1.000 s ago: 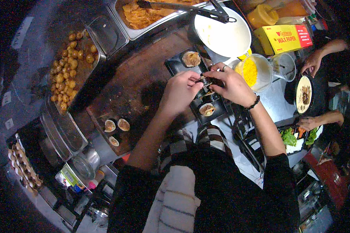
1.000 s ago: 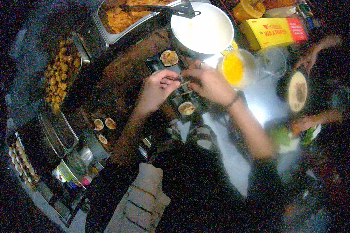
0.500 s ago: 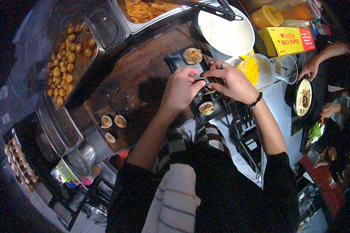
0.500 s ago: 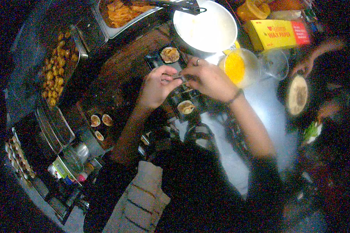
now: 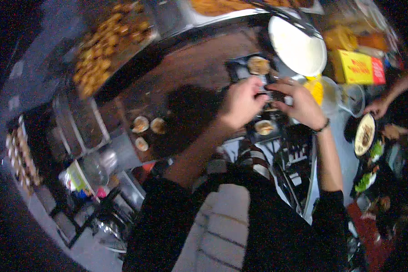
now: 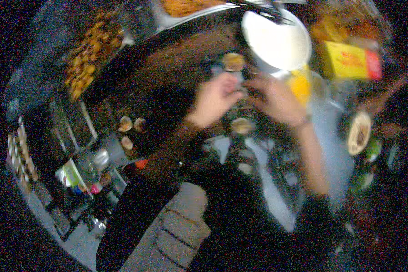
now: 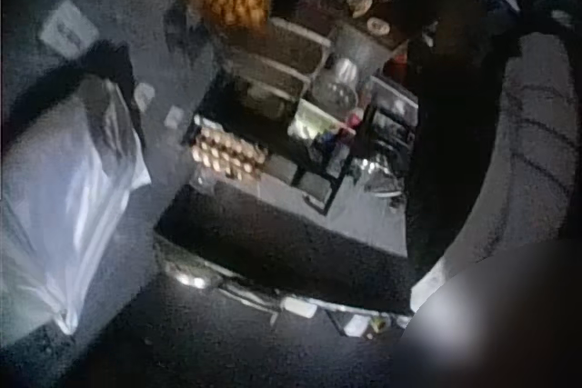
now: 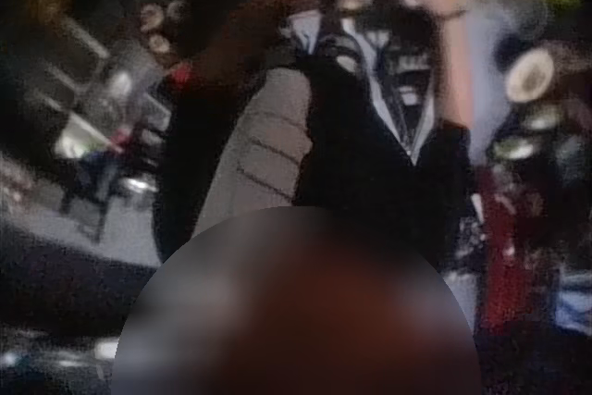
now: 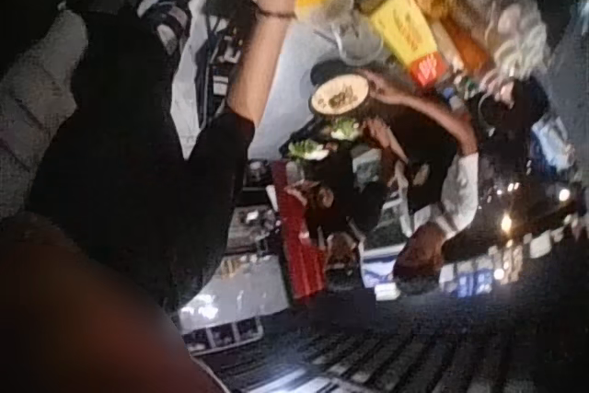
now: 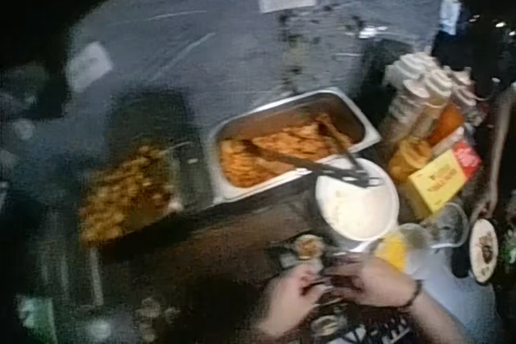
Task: The person cooks scrambled eggs in a pan, transfers them to a bowl, and then assembles sushi rolls by placing rice and fillings into nori sheets. The person arranges the finished sushi pieces on a black tray.
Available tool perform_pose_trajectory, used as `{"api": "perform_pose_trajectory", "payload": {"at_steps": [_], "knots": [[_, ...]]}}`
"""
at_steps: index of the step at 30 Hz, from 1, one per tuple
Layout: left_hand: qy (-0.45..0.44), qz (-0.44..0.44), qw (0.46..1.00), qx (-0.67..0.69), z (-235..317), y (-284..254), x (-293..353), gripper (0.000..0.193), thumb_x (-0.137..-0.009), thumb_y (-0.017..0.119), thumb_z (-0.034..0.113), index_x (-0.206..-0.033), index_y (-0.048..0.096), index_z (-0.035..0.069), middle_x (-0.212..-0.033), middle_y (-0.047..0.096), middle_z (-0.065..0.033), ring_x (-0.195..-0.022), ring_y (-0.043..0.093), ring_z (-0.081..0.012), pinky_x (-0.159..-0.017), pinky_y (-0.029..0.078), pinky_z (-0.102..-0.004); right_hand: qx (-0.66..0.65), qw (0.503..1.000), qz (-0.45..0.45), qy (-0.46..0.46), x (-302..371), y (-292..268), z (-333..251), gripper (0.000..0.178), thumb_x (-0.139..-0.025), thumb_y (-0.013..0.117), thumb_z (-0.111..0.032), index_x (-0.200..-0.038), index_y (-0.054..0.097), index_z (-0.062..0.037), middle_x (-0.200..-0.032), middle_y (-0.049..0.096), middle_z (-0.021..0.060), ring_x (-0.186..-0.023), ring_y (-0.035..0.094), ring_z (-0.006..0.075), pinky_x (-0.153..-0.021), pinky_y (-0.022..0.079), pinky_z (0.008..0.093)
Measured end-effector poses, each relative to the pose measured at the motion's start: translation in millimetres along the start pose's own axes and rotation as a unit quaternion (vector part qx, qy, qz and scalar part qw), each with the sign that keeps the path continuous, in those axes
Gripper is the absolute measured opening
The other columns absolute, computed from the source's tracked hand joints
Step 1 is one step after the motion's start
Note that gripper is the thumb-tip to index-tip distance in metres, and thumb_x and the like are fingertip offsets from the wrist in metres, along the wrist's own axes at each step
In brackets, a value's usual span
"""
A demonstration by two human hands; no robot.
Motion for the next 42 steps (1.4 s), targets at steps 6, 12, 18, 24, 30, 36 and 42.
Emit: {"api": "perform_pose_trajectory", "payload": {"at_steps": [6,12,18,24,30,36,42], "knots": [[0.082,0.076,0.982,-0.15,18,-53,45,0.038,-0.083,0.072,0.021,-0.114,0.06,0.003,-0.109,0.063,-0.0212,-0.099,0.062,-0.0408,-0.086,0.052,-0.0447,0.023,0.996,0.054,0.072,4,-17,-24,0.046,-0.077,0.073,0.0,-0.122,0.064,-0.0052,-0.105,0.063,0.0077,-0.077,0.054,0.0214,-0.073,0.046,0.0311],[-0.081,0.122,0.883,-0.446,-33,-146,134,0.046,-0.08,0.077,0.022,-0.117,0.056,0.005,-0.113,0.061,-0.0154,-0.111,0.06,-0.0337,-0.09,0.054,-0.0433,-0.028,0.995,0.091,0.015,-13,21,-97,0.035,-0.081,0.072,-0.002,-0.116,0.067,-0.0044,-0.109,0.066,0.0114,-0.092,0.064,0.0254,-0.081,0.05,0.0342],[-0.146,0.013,0.885,-0.442,-60,-186,150,0.043,-0.082,0.072,0.018,-0.121,0.055,0.009,-0.11,0.062,-0.0146,-0.107,0.063,-0.0343,-0.084,0.056,-0.0487,-0.105,0.994,-0.004,-0.031,-40,126,-137,0.031,-0.083,0.072,-0.007,-0.114,0.067,-0.003,-0.102,0.065,0.0159,-0.094,0.064,0.0344,-0.084,0.051,0.0386],[-0.073,-0.048,0.92,-0.382,-91,-192,137,0.06,-0.08,0.073,0.014,-0.135,0.052,0.011,-0.121,0.057,-0.0208,-0.103,0.062,-0.0399,-0.086,0.054,-0.0465,-0.136,0.989,-0.02,0.06,-47,187,-160,0.028,-0.086,0.069,-0.018,-0.111,0.066,-0.0041,-0.106,0.066,0.0188,-0.1,0.064,0.039,-0.089,0.052,0.0456],[0.016,-0.047,0.933,-0.356,-109,-190,137,0.048,-0.079,0.072,0.011,-0.126,0.058,0.009,-0.117,0.058,-0.0182,-0.101,0.063,-0.0388,-0.086,0.054,-0.0435,-0.176,0.981,0.041,0.077,-40,187,-167,0.032,-0.083,0.072,-0.007,-0.115,0.068,-0.0064,-0.091,0.068,0.0131,-0.086,0.066,0.027,-0.078,0.052,0.0361],[-0.053,-0.076,0.995,-0.045,-68,-194,126,0.037,-0.076,0.077,0.012,-0.11,0.063,0.009,-0.096,0.064,-0.0074,-0.089,0.064,-0.0177,-0.078,0.054,-0.0322,-0.468,0.863,0.021,0.187,-32,181,-153,0.031,-0.086,0.068,-0.004,-0.117,0.064,-0.0014,-0.096,0.07,0.0064,-0.088,0.067,0.014,-0.083,0.054,0.0289],[0.002,-0.167,0.982,0.085,0,-159,94,0.042,-0.079,0.079,0.008,-0.116,0.061,0.005,-0.105,0.065,-0.0044,-0.096,0.061,-0.0113,-0.087,0.05,-0.0282,-0.816,0.554,-0.038,0.16,-4,153,-130,0.04,-0.095,0.064,-0.013,-0.132,0.051,-0.0062,-0.121,0.064,0.0071,-0.108,0.064,0.018,-0.094,0.053,0.0362]]}}
Point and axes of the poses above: each hand's wrist, its own x-axis away from the middle knuckle, its own y-axis out of the palm, z = x × y, the point moved 1 cm from there along -x, towards the middle knuckle
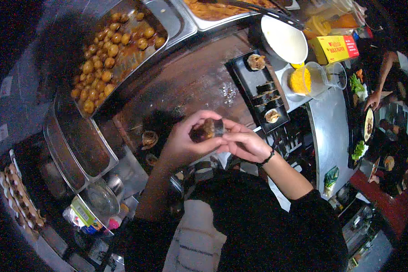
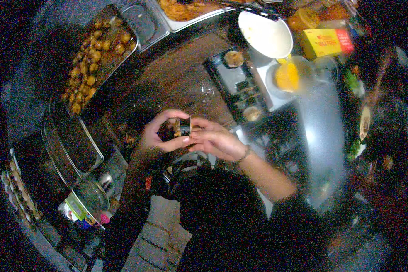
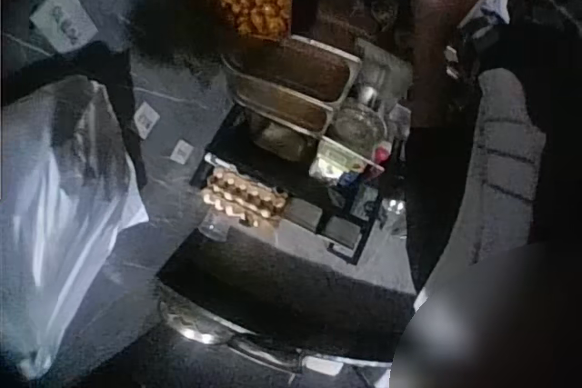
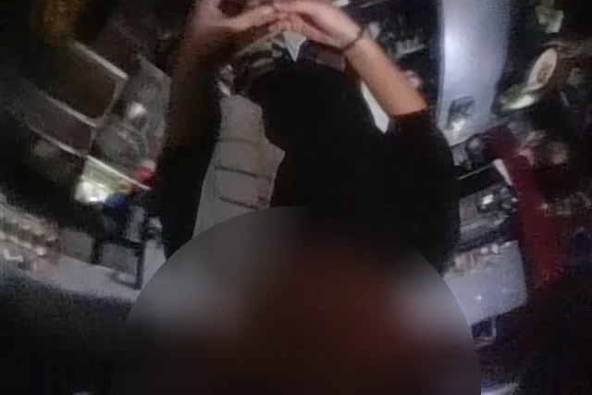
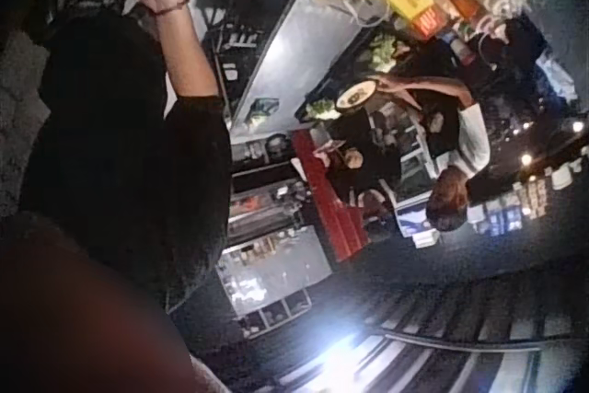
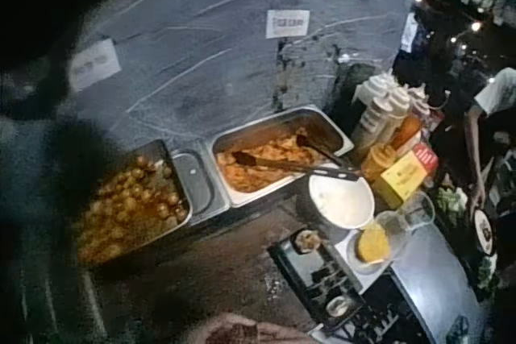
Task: The person cooks scrambled eggs in a pan, transfers them to a bowl, and then assembles sushi rolls by placing rice and fillings into nori sheets. The person arranges the finished sushi pieces on a black tray.
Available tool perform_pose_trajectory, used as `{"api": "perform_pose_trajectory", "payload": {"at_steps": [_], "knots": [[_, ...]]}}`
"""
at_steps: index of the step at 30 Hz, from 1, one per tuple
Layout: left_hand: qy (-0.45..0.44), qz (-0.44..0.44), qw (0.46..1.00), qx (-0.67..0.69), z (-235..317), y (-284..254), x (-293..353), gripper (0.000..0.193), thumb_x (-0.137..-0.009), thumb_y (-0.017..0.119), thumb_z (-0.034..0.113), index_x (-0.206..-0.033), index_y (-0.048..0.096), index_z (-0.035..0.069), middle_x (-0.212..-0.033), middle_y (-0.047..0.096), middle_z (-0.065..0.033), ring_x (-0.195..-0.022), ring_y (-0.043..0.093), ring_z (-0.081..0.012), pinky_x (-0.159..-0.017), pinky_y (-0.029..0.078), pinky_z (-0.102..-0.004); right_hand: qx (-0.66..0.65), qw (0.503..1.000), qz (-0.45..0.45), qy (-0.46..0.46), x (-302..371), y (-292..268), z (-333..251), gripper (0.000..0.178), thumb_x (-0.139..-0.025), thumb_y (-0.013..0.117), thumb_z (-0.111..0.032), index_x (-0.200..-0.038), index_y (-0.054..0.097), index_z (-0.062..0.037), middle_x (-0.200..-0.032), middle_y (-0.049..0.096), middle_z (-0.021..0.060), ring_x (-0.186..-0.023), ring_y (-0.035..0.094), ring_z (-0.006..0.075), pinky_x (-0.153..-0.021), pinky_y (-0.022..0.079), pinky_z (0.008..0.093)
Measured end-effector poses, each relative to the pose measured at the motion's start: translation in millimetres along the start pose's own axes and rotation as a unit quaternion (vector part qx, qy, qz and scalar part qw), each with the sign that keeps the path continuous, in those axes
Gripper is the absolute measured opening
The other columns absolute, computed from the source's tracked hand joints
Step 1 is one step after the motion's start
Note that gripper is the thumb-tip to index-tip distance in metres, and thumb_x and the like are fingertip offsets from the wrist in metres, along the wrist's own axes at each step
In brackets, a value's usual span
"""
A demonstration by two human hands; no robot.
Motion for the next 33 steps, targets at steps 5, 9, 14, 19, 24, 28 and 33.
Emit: {"api": "perform_pose_trajectory", "payload": {"at_steps": [5,9,14,19,24,28,33], "knots": [[0.148,-0.068,0.986,-0.031,29,19,-35,0.054,-0.078,0.081,0.01,-0.126,0.056,0.005,-0.126,0.06,-0.0106,-0.117,0.057,-0.0208,-0.101,0.044,-0.0347,-0.056,0.995,-0.02,-0.078,23,-6,-33,0.054,-0.093,0.062,-0.005,-0.143,0.041,-0.0041,-0.127,0.061,0.0108,-0.115,0.062,0.0195,-0.099,0.05,0.0375],[0.235,-0.006,0.964,-0.123,44,36,-61,0.055,-0.078,0.08,0.009,-0.126,0.055,0.004,-0.127,0.06,-0.0138,-0.118,0.058,-0.0267,-0.098,0.048,-0.0384,0.047,0.981,0.022,-0.188,38,-20,-70,0.049,-0.086,0.066,0.003,-0.132,0.05,-0.0067,-0.113,0.064,0.0069,-0.099,0.064,0.0126,-0.086,0.053,0.0273],[0.125,0.08,0.986,-0.082,39,64,-90,0.051,-0.079,0.078,0.004,-0.125,0.057,0.002,-0.122,0.06,-0.0162,-0.099,0.068,-0.0235,-0.074,0.057,-0.0317,0.283,0.908,0.164,-0.263,41,-34,-123,0.046,-0.085,0.069,0.007,-0.127,0.053,-0.0027,-0.114,0.063,0.0046,-0.095,0.062,0.0102,-0.085,0.053,0.0244],[0.12,0.154,0.98,-0.032,16,87,-109,0.05,-0.082,0.075,0.002,-0.128,0.057,0.002,-0.121,0.06,-0.0163,-0.097,0.068,-0.0221,-0.077,0.058,-0.0307,0.421,0.84,0.218,-0.263,28,-44,-135,0.04,-0.086,0.068,0.008,-0.122,0.055,-0.0013,-0.106,0.063,0.0026,-0.09,0.063,0.0092,-0.083,0.052,0.0234],[0.149,0.207,0.96,-0.116,-7,96,-126,0.047,-0.08,0.074,-0.001,-0.125,0.058,0.001,-0.12,0.059,-0.0157,-0.104,0.065,-0.0256,-0.083,0.057,-0.0341,0.599,0.722,0.245,-0.243,22,-62,-146,0.033,-0.084,0.072,0.003,-0.116,0.062,-0.0015,-0.098,0.065,0.0036,-0.087,0.063,0.0098,-0.077,0.052,0.0241],[0.196,0.224,0.944,-0.144,-28,101,-130,0.045,-0.078,0.073,0.0,-0.121,0.06,0.002,-0.113,0.062,-0.0166,-0.102,0.063,-0.0343,-0.087,0.053,-0.0407,0.615,0.727,0.228,-0.204,18,-66,-152,0.031,-0.082,0.075,-0.002,-0.112,0.066,-0.0027,-0.097,0.067,0.0054,-0.087,0.063,0.0139,-0.078,0.052,0.0269],[0.147,0.216,0.928,-0.266,-29,103,-129,0.041,-0.078,0.074,0.008,-0.117,0.062,0.002,-0.109,0.063,-0.0168,-0.103,0.062,-0.0363,-0.09,0.05,-0.0438,0.69,0.666,0.185,-0.215,13,-75,-157,0.031,-0.08,0.076,-0.008,-0.11,0.067,-0.0035,-0.1,0.069,0.0078,-0.095,0.063,0.0251,-0.085,0.05,0.0339]]}}
Point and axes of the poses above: each hand's wrist, its own x-axis away from the middle knuckle, its own y-axis out of the palm, z = x × y, the point moved 1 cm from there along -x, towards the middle knuckle
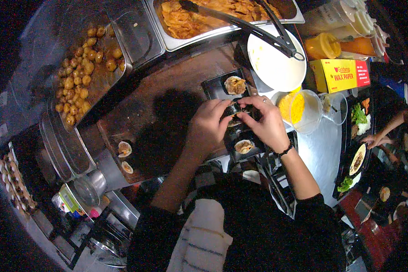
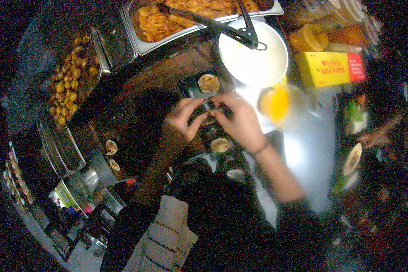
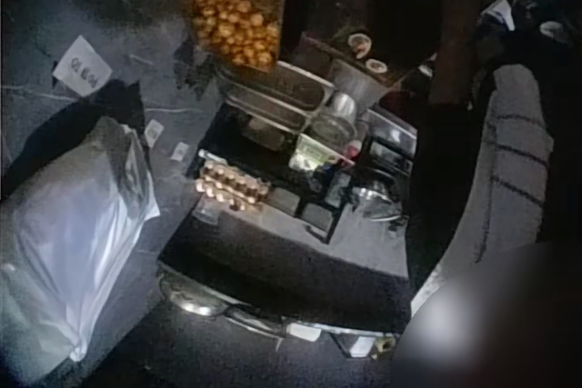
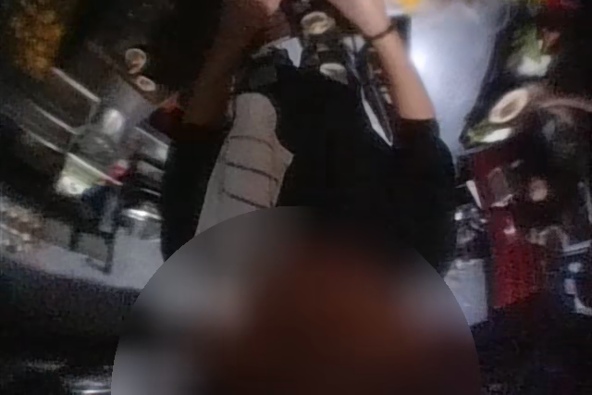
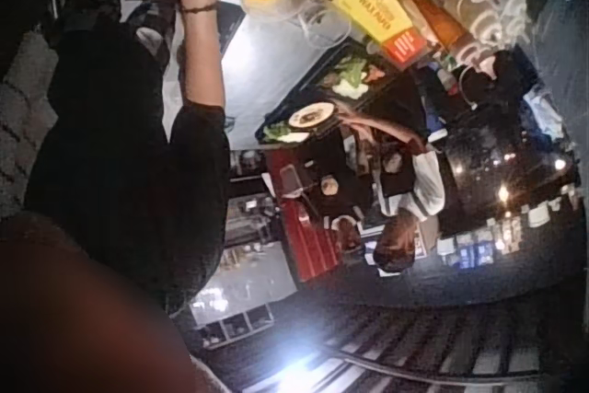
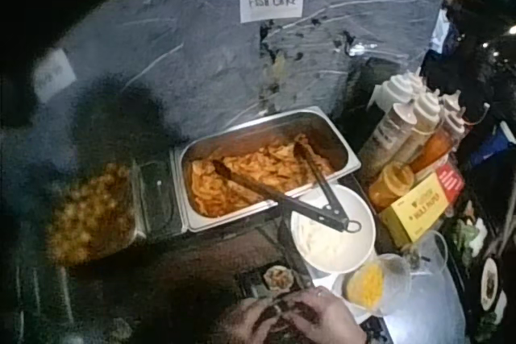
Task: The person cooks scrambled eggs in a pan, transfers them to a bowl, and then assembles sushi rolls by placing rice and fillings into nori sheets. The person arranges the finished sushi pieces on a black tray.
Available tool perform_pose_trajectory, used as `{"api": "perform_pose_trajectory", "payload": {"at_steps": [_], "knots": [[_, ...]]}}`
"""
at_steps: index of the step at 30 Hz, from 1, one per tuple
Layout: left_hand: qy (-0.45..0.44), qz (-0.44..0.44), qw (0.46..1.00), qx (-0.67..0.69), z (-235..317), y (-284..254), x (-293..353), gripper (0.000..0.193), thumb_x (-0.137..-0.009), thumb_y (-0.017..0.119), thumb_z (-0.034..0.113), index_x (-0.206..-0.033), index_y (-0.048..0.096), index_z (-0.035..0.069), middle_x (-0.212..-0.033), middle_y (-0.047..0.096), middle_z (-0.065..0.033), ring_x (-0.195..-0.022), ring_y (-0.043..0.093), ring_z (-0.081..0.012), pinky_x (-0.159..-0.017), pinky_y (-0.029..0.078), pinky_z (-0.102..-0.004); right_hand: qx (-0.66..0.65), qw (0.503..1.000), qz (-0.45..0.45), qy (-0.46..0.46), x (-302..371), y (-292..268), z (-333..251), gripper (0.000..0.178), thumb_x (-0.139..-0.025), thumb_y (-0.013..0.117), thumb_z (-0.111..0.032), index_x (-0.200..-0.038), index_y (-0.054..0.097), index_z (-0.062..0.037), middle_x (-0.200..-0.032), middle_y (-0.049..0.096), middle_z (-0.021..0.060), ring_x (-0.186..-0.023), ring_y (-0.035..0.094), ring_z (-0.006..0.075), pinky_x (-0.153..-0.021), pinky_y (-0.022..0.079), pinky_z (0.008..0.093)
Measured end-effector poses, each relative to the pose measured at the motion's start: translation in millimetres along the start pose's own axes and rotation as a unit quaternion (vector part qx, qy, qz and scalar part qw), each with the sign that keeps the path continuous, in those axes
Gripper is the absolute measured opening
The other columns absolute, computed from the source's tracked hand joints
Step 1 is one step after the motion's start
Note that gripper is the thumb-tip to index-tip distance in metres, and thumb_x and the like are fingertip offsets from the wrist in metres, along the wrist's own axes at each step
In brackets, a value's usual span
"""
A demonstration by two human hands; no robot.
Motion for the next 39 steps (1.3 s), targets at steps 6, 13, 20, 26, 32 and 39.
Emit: {"api": "perform_pose_trajectory", "payload": {"at_steps": [6,13,20,26,32,39], "knots": [[-0.008,-0.037,0.998,-0.045,6,-9,-5,0.043,-0.077,0.076,0.015,-0.116,0.063,0.002,-0.109,0.064,-0.0149,-0.102,0.062,-0.0352,-0.091,0.049,-0.045,0.024,0.999,-0.033,-0.019,-2,-7,-1,0.033,-0.079,0.077,-0.011,-0.11,0.067,-0.0038,-0.102,0.069,0.0098,-0.103,0.061,0.0284,-0.092,0.048,0.0365],[0.029,-0.041,0.998,-0.038,-2,-7,-7,0.046,-0.076,0.077,0.017,-0.118,0.063,0.004,-0.108,0.062,-0.0136,-0.101,0.061,-0.0342,-0.088,0.048,-0.0444,0.097,0.992,-0.017,-0.081,-14,-20,-14,0.036,-0.081,0.072,-0.006,-0.117,0.064,-0.0042,-0.111,0.066,0.0141,-0.11,0.06,0.0344,-0.094,0.049,0.04],[0.044,-0.09,0.991,-0.089,-5,-2,-18,0.038,-0.078,0.077,0.021,-0.11,0.065,0.005,-0.114,0.063,-0.0131,-0.106,0.059,-0.034,-0.094,0.045,-0.0435,0.351,0.904,-0.098,-0.223,-60,-19,-26,0.047,-0.082,0.058,-0.005,-0.129,0.058,-0.0089,-0.127,0.058,0.0152,-0.115,0.058,0.0317,-0.093,0.053,0.0383],[0.072,-0.079,0.99,-0.089,-13,1,-15,0.034,-0.078,0.076,0.021,-0.106,0.065,0.006,-0.109,0.065,-0.0106,-0.105,0.06,-0.0309,-0.091,0.044,-0.043,0.415,0.862,-0.149,-0.251,-70,-9,-23,0.04,-0.084,0.056,-0.011,-0.124,0.062,-0.0081,-0.123,0.06,0.0141,-0.113,0.059,0.029,-0.094,0.052,0.0366],[0.067,-0.105,0.989,-0.084,-9,-7,-16,0.035,-0.076,0.078,0.02,-0.105,0.066,0.005,-0.108,0.067,-0.0113,-0.104,0.062,-0.0302,-0.092,0.044,-0.0421,0.406,0.863,-0.115,-0.279,-68,-9,-24,0.04,-0.083,0.056,-0.011,-0.123,0.063,-0.0074,-0.119,0.06,0.0137,-0.11,0.059,0.0292,-0.094,0.05,0.0368],[0.075,-0.105,0.989,-0.072,-9,-10,-15,0.033,-0.078,0.076,0.022,-0.105,0.066,0.007,-0.106,0.067,-0.0105,-0.103,0.062,-0.0293,-0.092,0.043,-0.0425,0.385,0.871,-0.071,-0.295,-68,-5,-17,0.038,-0.082,0.056,-0.01,-0.119,0.061,-0.0055,-0.116,0.059,0.0148,-0.107,0.058,0.031,-0.092,0.05,0.0391]]}}
Point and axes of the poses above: each hand's wrist, its own x-axis away from the middle knuckle, its own y-axis out of the palm, z = x × y, the point moved 1 cm from there along -x, towards the middle knuckle
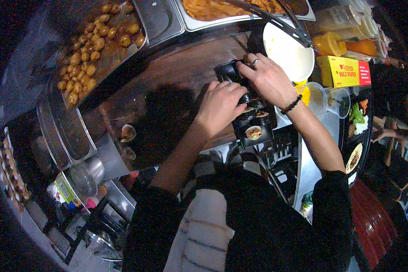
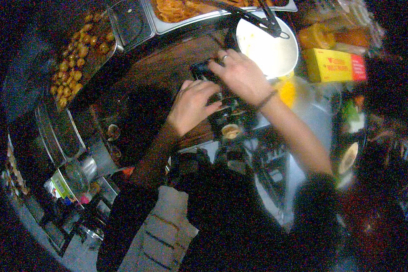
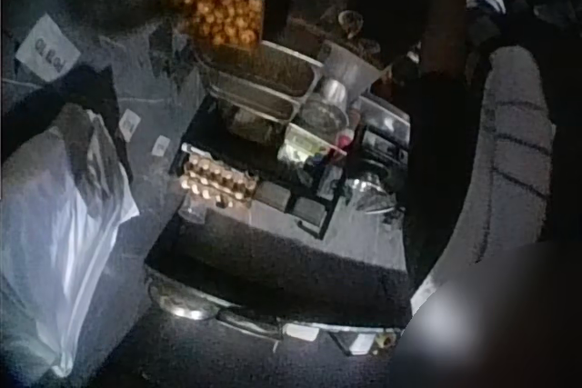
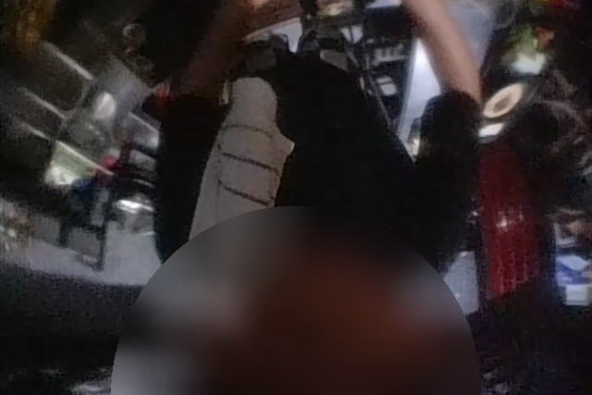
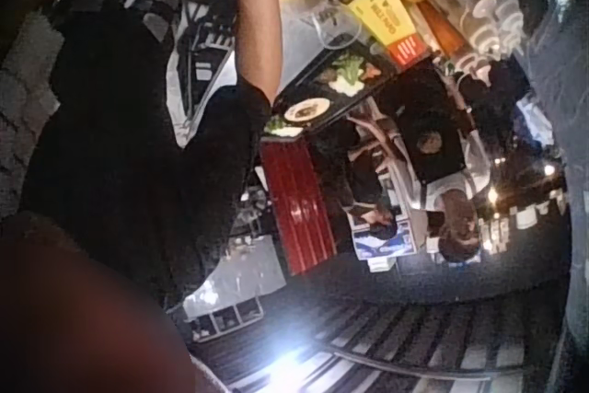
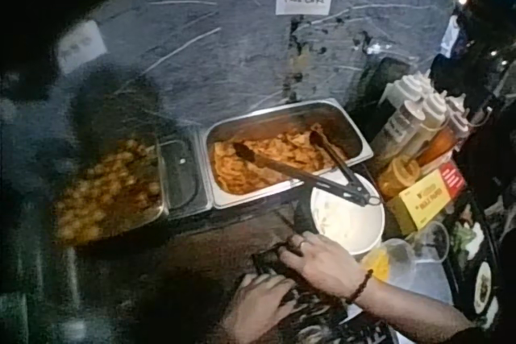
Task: The person cooks scrambled eggs in a pan, transfers them to a bowl, and then assembles sushi rolls by placing rice and fillings into nori sheets. The person arranges the finished sushi pieces on a black tray.
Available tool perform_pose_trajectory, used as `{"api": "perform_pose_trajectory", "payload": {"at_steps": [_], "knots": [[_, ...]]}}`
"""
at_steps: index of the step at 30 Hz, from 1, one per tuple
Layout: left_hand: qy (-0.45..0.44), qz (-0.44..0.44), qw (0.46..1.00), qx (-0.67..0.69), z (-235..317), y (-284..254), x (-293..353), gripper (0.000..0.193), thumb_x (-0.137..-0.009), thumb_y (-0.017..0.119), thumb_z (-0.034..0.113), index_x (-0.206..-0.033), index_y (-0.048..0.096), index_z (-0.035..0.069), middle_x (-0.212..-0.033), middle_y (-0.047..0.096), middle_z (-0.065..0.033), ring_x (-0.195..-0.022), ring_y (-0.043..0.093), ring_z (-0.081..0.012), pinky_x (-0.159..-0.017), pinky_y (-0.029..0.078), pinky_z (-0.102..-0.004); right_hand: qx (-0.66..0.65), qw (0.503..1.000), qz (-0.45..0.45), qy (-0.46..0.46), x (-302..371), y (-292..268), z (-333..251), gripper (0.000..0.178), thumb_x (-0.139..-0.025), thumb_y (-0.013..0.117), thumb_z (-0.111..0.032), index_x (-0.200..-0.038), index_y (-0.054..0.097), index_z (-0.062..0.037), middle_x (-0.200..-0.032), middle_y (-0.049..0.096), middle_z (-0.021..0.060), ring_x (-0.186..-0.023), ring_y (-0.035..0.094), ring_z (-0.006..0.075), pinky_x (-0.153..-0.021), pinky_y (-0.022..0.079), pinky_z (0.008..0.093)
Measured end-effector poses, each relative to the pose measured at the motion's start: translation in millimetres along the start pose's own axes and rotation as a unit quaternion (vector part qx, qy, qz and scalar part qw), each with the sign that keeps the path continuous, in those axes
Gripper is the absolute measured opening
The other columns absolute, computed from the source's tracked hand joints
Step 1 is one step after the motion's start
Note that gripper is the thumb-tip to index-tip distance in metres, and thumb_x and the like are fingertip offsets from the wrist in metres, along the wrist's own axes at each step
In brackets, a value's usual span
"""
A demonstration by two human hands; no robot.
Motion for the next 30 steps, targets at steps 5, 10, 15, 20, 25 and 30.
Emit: {"api": "perform_pose_trajectory", "payload": {"at_steps": [5,10,15,20,25,30], "knots": [[0.012,-0.038,0.999,-0.029,1,-4,-2,0.031,-0.08,0.073,0.023,-0.106,0.067,0.008,-0.103,0.066,-0.0081,-0.106,0.06,-0.0269,-0.094,0.041,-0.0435,-0.045,0.997,0.01,0.057,10,-5,-2,0.048,-0.081,0.062,-0.003,-0.128,0.058,-0.0066,-0.129,0.056,0.0197,-0.118,0.055,0.038,-0.099,0.048,0.0407],[0.012,-0.016,1.0,-0.012,-9,-2,8,0.036,-0.08,0.073,0.024,-0.114,0.067,0.011,-0.112,0.066,-0.0084,-0.111,0.059,-0.0276,-0.097,0.041,-0.0449,-0.156,0.955,0.05,0.248,63,-69,-47,0.052,-0.078,0.073,0.002,-0.127,0.058,-0.0036,-0.121,0.06,0.0189,-0.114,0.059,0.0361,-0.098,0.048,0.039],[0.01,-0.023,1.0,-0.016,-11,3,3,0.041,-0.077,0.077,0.024,-0.116,0.067,0.015,-0.114,0.068,-0.0066,-0.111,0.06,-0.0267,-0.099,0.039,-0.0444,-0.212,0.905,0.014,0.369,138,-36,-116,0.053,-0.074,0.082,-0.013,-0.119,0.058,0.0011,-0.109,0.061,0.0169,-0.101,0.06,0.0331,-0.088,0.049,0.0401],[0.041,-0.003,0.999,-0.028,-11,4,0,0.039,-0.078,0.076,0.024,-0.114,0.066,0.01,-0.109,0.068,-0.0043,-0.106,0.061,-0.0233,-0.094,0.039,-0.0424,-0.149,0.886,0.079,0.431,133,8,-155,0.064,-0.071,0.085,-0.026,-0.123,0.056,-0.0004,-0.113,0.059,0.0153,-0.106,0.053,0.035,-0.093,0.043,0.0432],[0.047,-0.002,0.998,-0.028,-11,5,-2,0.038,-0.079,0.075,0.023,-0.113,0.066,0.01,-0.108,0.068,-0.0051,-0.106,0.061,-0.0239,-0.094,0.038,-0.0422,-0.102,0.859,0.106,0.49,119,27,-161,0.063,-0.073,0.082,-0.038,-0.119,0.058,-0.0018,-0.113,0.059,0.013,-0.107,0.051,0.0326,-0.093,0.037,0.0434],[0.061,-0.004,0.998,-0.026,-11,4,-4,0.039,-0.078,0.075,0.023,-0.113,0.066,0.009,-0.108,0.067,-0.007,-0.105,0.061,-0.0245,-0.093,0.038,-0.0428,-0.07,0.848,0.097,0.516,113,27,-161,0.056,-0.072,0.082,-0.035,-0.115,0.061,-0.005,-0.111,0.062,0.0111,-0.107,0.052,0.0312,-0.09,0.036,0.0444]]}}
Point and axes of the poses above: each hand's wrist, its own x-axis away from the middle knuckle, its own y-axis out of the palm, z = x × y, the point moved 1 cm from there along -x, towards the middle knuckle
